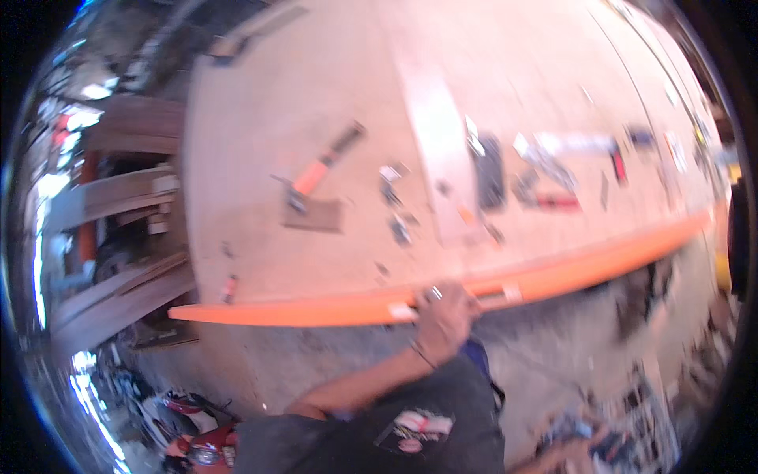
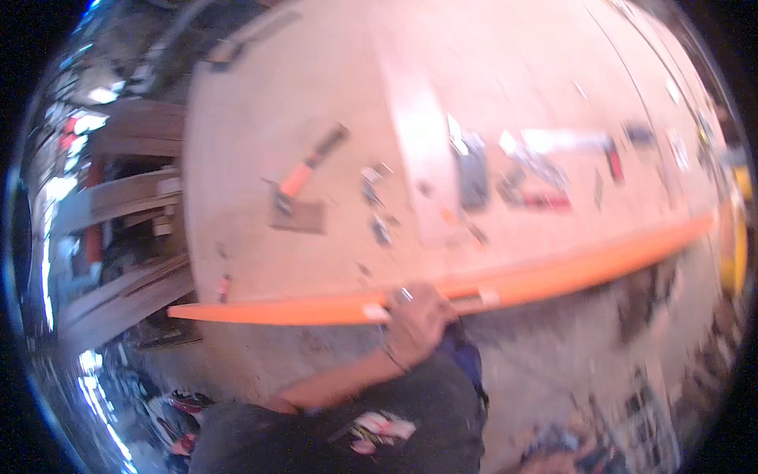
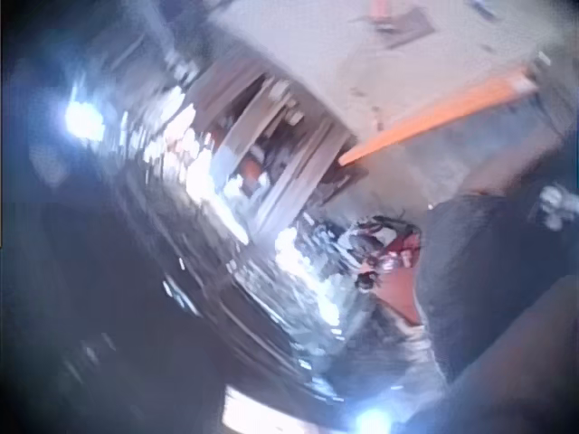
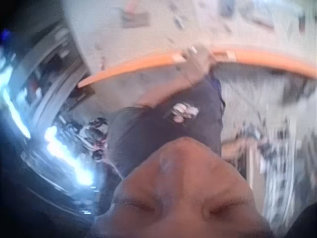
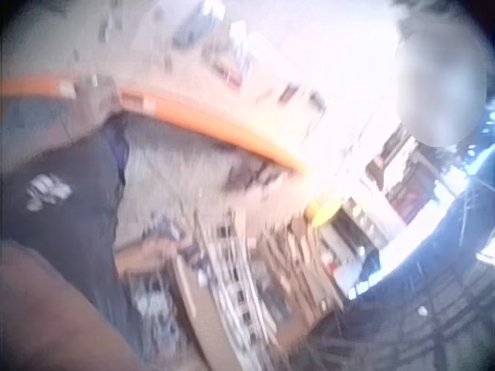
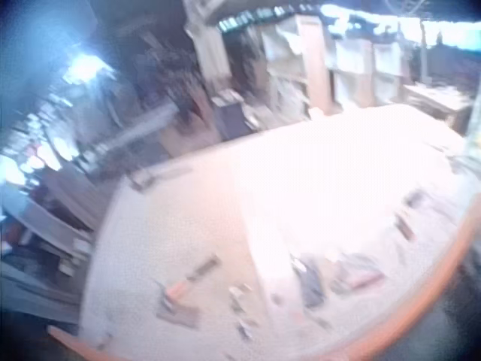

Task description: The person fits a lock mechanism into a wooden door edge by marking the area with a pencil and level, then using a router to carve a slot.

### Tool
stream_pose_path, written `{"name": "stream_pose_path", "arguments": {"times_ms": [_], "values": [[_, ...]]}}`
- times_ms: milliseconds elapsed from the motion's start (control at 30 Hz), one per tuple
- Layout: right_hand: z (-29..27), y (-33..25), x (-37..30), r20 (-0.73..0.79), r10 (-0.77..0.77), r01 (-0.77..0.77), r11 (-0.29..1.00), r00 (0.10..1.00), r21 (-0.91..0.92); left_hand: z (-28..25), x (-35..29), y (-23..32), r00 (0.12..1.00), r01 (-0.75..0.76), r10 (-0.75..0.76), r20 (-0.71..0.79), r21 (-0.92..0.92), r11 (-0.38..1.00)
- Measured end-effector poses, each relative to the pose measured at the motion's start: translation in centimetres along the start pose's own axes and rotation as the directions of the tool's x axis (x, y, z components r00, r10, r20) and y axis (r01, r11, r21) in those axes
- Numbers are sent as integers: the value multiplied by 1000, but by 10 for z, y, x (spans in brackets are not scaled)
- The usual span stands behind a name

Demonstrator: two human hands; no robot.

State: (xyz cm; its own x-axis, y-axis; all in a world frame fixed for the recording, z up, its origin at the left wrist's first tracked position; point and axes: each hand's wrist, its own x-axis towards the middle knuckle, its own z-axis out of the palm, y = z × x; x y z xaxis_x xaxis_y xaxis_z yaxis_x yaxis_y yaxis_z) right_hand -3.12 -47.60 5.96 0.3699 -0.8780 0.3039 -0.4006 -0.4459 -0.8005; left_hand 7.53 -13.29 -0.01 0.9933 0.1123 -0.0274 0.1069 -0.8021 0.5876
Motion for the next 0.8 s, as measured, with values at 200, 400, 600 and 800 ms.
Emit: {"name": "stream_pose_path", "arguments": {"times_ms": [200, 400, 600, 800], "values": [[67, -24, -19, 132, 241, -265, 939, 962, 218, -2, -5, 3, 989, -122, 116, -89, -63, 990], [79, -26, -2, 192, 256, -301, 917, 947, 262, 23, 8, 21, 965, -214, 207, -163, -27, 976], [74, -13, 25, 226, 277, -342, 876, 934, 340, 47, 18, 45, 936, -257, 261, -235, 50, 965], [47, 17, 59, 253, 308, -389, 830, 917, 399, 53, 18, 50, 881, -282, 315, -352, 143, 949]]}}
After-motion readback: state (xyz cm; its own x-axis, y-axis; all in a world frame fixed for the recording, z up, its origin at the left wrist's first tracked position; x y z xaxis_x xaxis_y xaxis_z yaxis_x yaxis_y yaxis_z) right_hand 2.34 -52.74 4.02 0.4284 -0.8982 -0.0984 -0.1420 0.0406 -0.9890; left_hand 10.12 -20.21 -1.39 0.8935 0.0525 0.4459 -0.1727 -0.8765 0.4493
